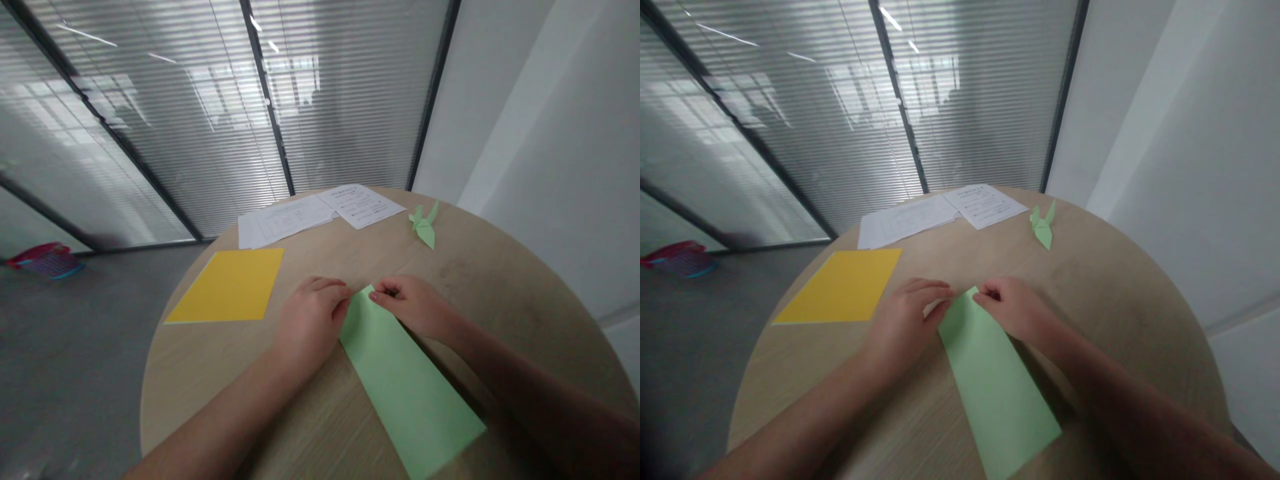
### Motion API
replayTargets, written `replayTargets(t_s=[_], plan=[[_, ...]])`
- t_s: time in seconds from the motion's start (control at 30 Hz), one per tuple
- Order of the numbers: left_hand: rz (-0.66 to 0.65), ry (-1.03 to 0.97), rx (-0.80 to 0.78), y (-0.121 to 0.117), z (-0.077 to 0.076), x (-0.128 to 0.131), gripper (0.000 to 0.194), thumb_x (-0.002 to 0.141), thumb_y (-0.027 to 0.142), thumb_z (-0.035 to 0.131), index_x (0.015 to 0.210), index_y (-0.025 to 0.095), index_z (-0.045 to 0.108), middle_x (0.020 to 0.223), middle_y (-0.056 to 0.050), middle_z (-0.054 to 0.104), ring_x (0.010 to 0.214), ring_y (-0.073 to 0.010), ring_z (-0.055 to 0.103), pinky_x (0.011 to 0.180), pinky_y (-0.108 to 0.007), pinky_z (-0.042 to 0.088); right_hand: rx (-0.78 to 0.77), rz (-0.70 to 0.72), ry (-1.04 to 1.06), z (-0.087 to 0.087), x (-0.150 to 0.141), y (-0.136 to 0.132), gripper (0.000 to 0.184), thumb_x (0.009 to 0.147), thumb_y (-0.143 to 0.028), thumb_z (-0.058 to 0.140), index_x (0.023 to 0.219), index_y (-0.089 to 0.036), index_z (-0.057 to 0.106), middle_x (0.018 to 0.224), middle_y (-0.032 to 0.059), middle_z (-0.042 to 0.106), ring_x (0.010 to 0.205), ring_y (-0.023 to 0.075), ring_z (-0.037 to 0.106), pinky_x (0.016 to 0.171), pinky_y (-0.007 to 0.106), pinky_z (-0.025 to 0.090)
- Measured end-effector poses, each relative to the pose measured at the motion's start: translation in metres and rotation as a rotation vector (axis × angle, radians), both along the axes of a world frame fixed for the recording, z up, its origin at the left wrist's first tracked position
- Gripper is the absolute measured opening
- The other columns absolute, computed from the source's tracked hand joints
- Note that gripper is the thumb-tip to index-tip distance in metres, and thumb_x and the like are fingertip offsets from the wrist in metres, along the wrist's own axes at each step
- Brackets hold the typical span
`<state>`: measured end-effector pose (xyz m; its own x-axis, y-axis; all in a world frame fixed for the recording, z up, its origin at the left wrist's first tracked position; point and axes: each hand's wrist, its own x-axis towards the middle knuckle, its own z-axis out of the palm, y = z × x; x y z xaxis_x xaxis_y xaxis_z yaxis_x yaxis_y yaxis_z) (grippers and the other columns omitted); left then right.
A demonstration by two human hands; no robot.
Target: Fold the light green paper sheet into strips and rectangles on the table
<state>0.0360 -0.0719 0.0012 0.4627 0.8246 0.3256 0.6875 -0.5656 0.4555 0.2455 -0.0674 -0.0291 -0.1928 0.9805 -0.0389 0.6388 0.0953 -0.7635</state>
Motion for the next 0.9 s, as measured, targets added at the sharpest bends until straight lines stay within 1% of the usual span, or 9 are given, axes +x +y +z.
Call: replayTargets(t_s=[0.07, 0.13, 0.23, 0.37, 0.57, 0.63, 0.77, 0.83, 0.9], plan=[[-0.162, 0.138, 0.112, -0.012, -0.003, 0.006, 0.020, 0.095, 0.011, 0.058, 0.099, 0.018, 0.076, 0.105, -0.007, 0.077, 0.097, -0.0245, 0.068, 0.090, -0.040, 0.056, 0.037, -0.008, -0.051, -0.007, 0.004, 0.007, 0.028, 0.092, -0.035, 0.054, 0.074, -0.015, 0.063, 0.071, 0.0010, 0.063, 0.066, 0.0117, 0.054, 0.059, 0.022, 0.032], [-0.267, 0.261, 0.093, -0.021, -0.009, 0.014, 0.021, 0.094, 0.009, 0.058, 0.109, 0.014, 0.073, 0.110, -0.009, 0.075, 0.103, -0.0252, 0.068, 0.094, -0.040, 0.056, 0.091, -0.010, -0.135, -0.011, 0.007, 0.012, 0.028, 0.092, -0.032, 0.055, 0.071, -0.015, 0.061, 0.071, 0.0018, 0.064, 0.068, 0.0122, 0.054, 0.061, 0.023, 0.032], [-0.344, 0.380, 0.070, -0.024, -0.022, 0.023, 0.022, 0.097, 0.010, 0.055, 0.112, 0.011, 0.070, 0.114, -0.012, 0.073, 0.113, -0.0264, 0.066, 0.100, -0.040, 0.055, 0.173, -0.002, -0.288, -0.013, 0.006, 0.013, 0.027, 0.092, -0.028, 0.055, 0.070, -0.014, 0.061, 0.076, 0.0034, 0.067, 0.074, 0.0128, 0.056, 0.066, 0.023, 0.034], [-0.412, 0.364, 0.050, -0.014, -0.036, 0.026, 0.027, 0.098, 0.009, 0.050, 0.119, 0.013, 0.066, 0.122, -0.013, 0.070, 0.123, -0.0248, 0.062, 0.106, -0.039, 0.052, 0.215, -0.010, -0.418, -0.014, 0.004, 0.013, 0.024, 0.094, -0.025, 0.055, 0.074, -0.015, 0.064, 0.084, 0.0046, 0.068, 0.081, 0.0130, 0.057, 0.073, 0.023, 0.036], [-0.420, 0.382, 0.103, -0.007, -0.040, 0.024, 0.042, 0.097, 0.013, 0.048, 0.138, 0.006, 0.055, 0.141, -0.019, 0.059, 0.136, -0.0269, 0.053, 0.117, -0.039, 0.042, 0.259, -0.037, -0.543, -0.014, 0.002, 0.012, 0.022, 0.096, -0.023, 0.053, 0.079, -0.016, 0.065, 0.091, 0.0066, 0.067, 0.087, 0.0157, 0.056, 0.076, 0.027, 0.034], [-0.406, 0.413, 0.108, -0.008, -0.038, 0.024, 0.043, 0.096, 0.013, 0.049, 0.138, 0.005, 0.055, 0.139, -0.019, 0.061, 0.132, -0.0271, 0.055, 0.115, -0.040, 0.044, 0.271, -0.037, -0.580, -0.013, 0.001, 0.010, 0.022, 0.096, -0.023, 0.052, 0.079, -0.016, 0.065, 0.091, 0.0069, 0.066, 0.087, 0.0164, 0.056, 0.075, 0.028, 0.034], [-0.265, 0.546, 0.043, -0.015, -0.028, 0.026, 0.027, 0.097, 0.013, 0.048, 0.115, 0.007, 0.068, 0.111, -0.017, 0.071, 0.103, -0.0288, 0.067, 0.092, -0.044, 0.058, 0.283, -0.040, -0.632, -0.012, -0.002, 0.006, 0.022, 0.098, -0.024, 0.051, 0.083, -0.016, 0.065, 0.095, 0.0071, 0.066, 0.089, 0.0177, 0.057, 0.076, 0.029, 0.034], [-0.202, 0.638, 0.007, -0.020, -0.022, 0.027, 0.025, 0.098, 0.014, 0.048, 0.104, 0.007, 0.071, 0.103, -0.017, 0.071, 0.096, -0.0304, 0.068, 0.083, -0.045, 0.060, 0.280, -0.040, -0.650, -0.013, -0.003, 0.006, 0.022, 0.099, -0.025, 0.051, 0.085, -0.016, 0.065, 0.096, 0.0071, 0.067, 0.090, 0.0180, 0.058, 0.076, 0.029, 0.034], [-0.151, 0.708, -0.015, -0.027, -0.018, 0.029, 0.026, 0.099, 0.015, 0.048, 0.101, 0.007, 0.073, 0.100, -0.018, 0.071, 0.095, -0.0321, 0.068, 0.077, -0.044, 0.060, 0.275, -0.043, -0.667, -0.013, -0.004, 0.005, 0.022, 0.099, -0.025, 0.051, 0.086, -0.016, 0.066, 0.097, 0.0073, 0.067, 0.090, 0.0182, 0.059, 0.075, 0.029, 0.034]])
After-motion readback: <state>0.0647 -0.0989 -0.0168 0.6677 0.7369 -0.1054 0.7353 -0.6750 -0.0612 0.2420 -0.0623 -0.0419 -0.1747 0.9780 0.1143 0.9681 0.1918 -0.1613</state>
